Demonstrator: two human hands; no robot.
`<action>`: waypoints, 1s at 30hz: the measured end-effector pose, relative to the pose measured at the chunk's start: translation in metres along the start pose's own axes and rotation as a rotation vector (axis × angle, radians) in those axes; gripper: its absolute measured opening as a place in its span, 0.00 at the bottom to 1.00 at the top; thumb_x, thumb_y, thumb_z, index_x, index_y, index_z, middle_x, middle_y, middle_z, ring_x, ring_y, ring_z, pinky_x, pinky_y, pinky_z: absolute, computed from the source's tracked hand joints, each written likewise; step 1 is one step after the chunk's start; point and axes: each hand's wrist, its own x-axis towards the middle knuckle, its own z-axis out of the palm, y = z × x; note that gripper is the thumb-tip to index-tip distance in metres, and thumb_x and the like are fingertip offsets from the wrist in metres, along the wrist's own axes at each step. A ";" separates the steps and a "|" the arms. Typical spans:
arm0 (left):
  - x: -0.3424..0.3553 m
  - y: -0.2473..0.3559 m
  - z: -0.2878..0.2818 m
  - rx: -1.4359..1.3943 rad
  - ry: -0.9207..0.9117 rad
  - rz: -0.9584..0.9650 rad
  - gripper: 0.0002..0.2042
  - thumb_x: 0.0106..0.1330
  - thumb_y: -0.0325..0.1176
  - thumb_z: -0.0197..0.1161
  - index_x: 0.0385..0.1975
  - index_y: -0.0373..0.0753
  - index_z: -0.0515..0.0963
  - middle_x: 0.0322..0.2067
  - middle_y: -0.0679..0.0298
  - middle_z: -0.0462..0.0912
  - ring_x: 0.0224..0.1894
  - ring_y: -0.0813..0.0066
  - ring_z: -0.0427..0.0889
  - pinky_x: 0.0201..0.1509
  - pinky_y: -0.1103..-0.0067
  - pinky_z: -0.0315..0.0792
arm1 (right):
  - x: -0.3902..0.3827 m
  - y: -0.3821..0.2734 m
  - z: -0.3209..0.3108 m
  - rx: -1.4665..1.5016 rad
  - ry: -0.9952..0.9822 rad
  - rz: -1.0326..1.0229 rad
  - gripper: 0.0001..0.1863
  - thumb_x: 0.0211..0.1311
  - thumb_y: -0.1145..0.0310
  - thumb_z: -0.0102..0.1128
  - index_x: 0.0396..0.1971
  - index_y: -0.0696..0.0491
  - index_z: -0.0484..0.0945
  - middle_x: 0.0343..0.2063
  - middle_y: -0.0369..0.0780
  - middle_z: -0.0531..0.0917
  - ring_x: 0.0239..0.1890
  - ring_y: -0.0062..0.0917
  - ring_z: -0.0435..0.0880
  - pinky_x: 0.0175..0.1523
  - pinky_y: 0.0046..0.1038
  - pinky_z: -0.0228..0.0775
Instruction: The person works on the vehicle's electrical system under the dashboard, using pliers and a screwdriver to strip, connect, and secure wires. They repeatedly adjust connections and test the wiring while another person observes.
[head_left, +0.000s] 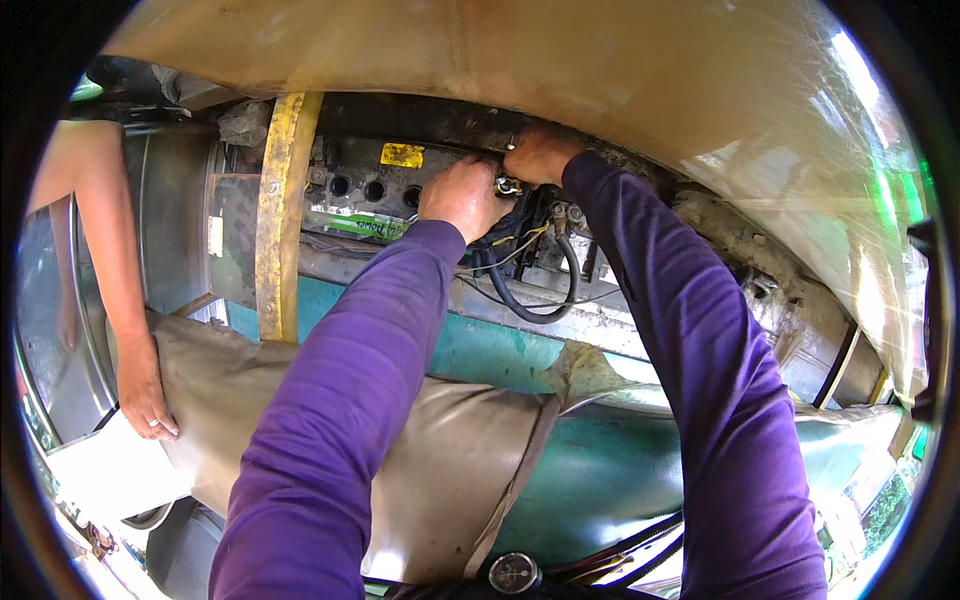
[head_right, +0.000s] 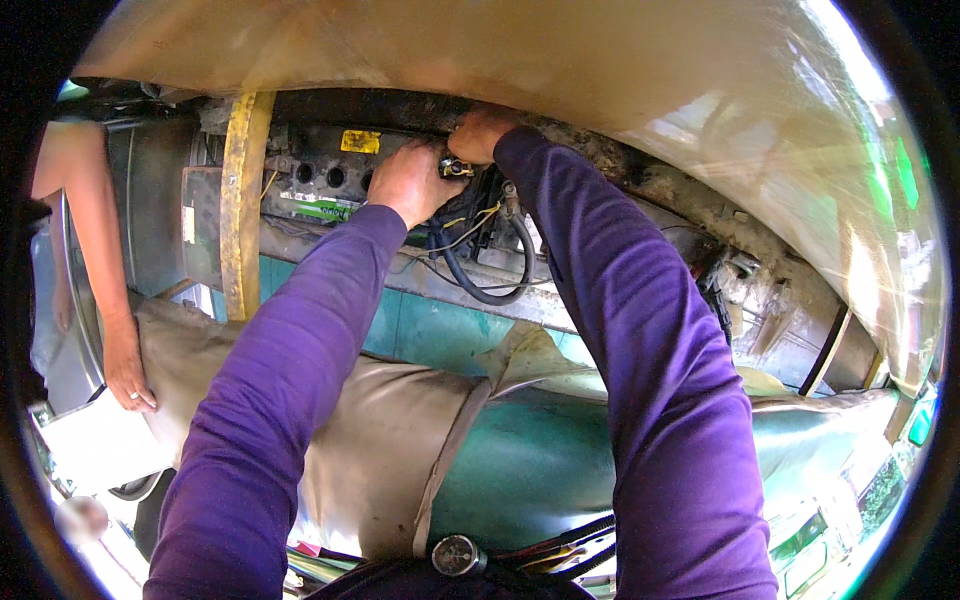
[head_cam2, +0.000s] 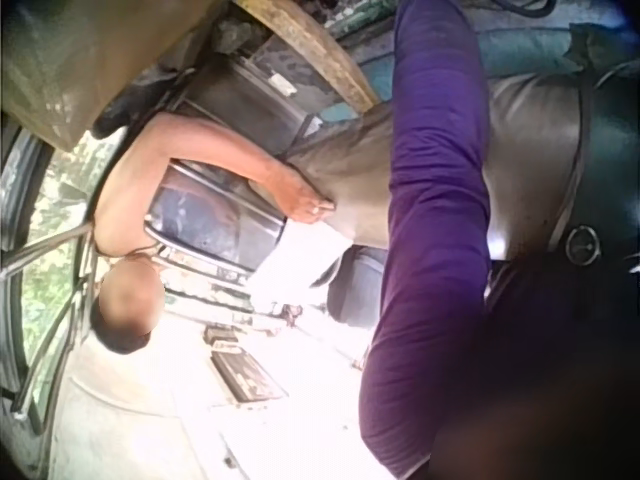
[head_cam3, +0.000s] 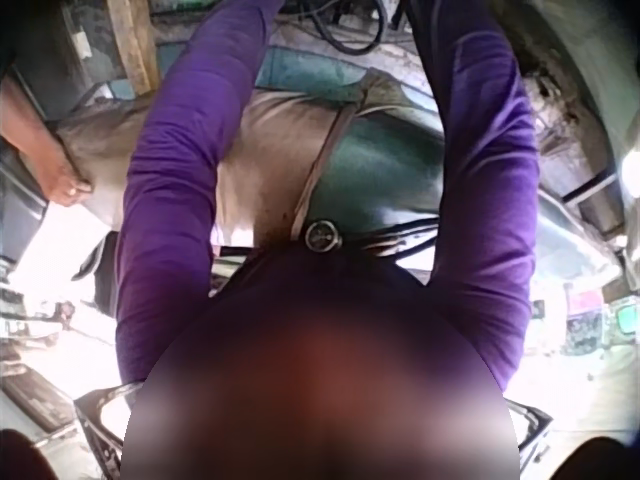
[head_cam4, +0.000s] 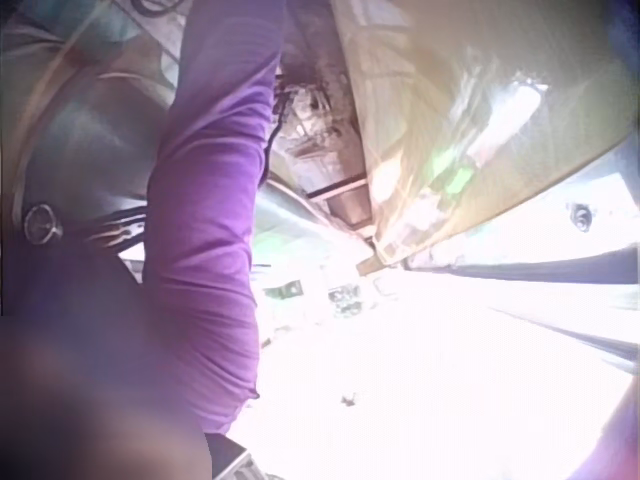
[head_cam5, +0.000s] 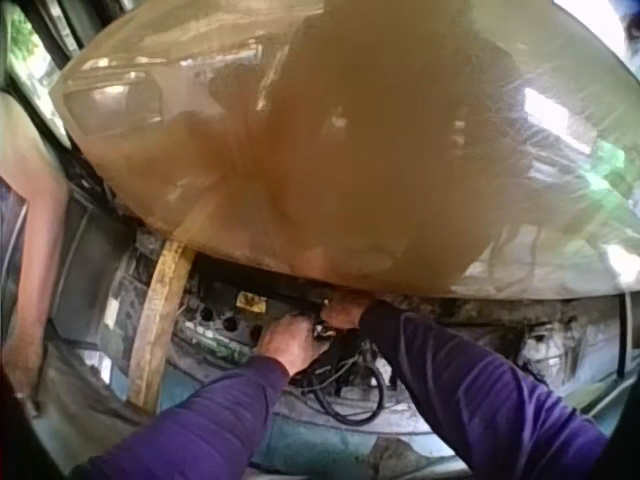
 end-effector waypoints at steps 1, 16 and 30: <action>0.000 0.001 0.000 0.016 -0.015 -0.014 0.23 0.57 0.43 0.72 0.51 0.39 0.81 0.52 0.51 0.82 0.53 0.48 0.82 0.58 0.61 0.77 | 0.001 -0.001 0.000 0.085 0.002 0.064 0.24 0.56 0.58 0.52 0.41 0.61 0.86 0.47 0.55 0.85 0.51 0.46 0.84 0.57 0.40 0.75; 0.001 0.001 -0.001 0.006 -0.014 -0.034 0.21 0.57 0.45 0.73 0.44 0.36 0.84 0.47 0.47 0.85 0.50 0.48 0.84 0.57 0.61 0.78 | 0.007 0.006 0.003 -0.089 -0.010 -0.039 0.25 0.60 0.56 0.50 0.47 0.58 0.85 0.53 0.55 0.82 0.56 0.48 0.81 0.61 0.41 0.73; 0.004 -0.005 0.008 0.011 0.092 0.007 0.24 0.53 0.50 0.75 0.39 0.36 0.86 0.40 0.43 0.86 0.44 0.46 0.86 0.52 0.60 0.80 | 0.006 0.004 0.003 0.065 0.095 0.110 0.24 0.62 0.57 0.50 0.48 0.58 0.84 0.54 0.55 0.82 0.57 0.46 0.81 0.62 0.41 0.73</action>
